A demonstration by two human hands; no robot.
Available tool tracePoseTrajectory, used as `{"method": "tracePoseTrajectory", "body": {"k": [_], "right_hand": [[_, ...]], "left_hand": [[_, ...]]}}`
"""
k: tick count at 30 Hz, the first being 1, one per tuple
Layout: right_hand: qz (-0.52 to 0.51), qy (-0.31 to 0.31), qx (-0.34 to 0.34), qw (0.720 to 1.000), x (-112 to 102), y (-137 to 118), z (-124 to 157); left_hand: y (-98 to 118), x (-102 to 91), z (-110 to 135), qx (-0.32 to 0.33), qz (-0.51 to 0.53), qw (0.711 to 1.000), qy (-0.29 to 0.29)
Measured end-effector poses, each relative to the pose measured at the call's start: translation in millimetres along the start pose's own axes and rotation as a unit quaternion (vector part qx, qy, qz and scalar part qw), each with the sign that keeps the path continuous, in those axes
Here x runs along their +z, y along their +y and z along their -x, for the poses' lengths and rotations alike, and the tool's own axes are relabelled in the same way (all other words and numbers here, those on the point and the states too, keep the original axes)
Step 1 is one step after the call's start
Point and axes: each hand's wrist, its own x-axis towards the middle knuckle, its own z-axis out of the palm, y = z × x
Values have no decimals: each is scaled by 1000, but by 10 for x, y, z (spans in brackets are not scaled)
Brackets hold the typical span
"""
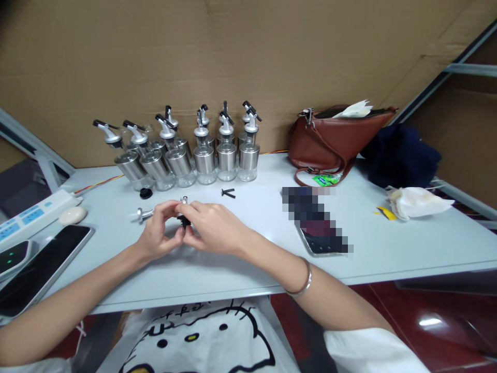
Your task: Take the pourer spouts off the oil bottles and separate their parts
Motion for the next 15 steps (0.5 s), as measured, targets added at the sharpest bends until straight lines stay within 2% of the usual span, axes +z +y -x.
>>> {"method": "tracePoseTrajectory", "body": {"k": [5, 10, 15], "right_hand": [[-11, -25, -1, 1000, -12, 12, -1], [-25, -35, -18, 999, -24, 14, 1], [-22, -27, -32, 999, 1, 12, 14]], "left_hand": [[30, -57, -29, -8, -53, 998, -35], [33, -53, -43, 45, -45, 998, -2], [36, -34, -15, 62, -61, 996, 24]]}}
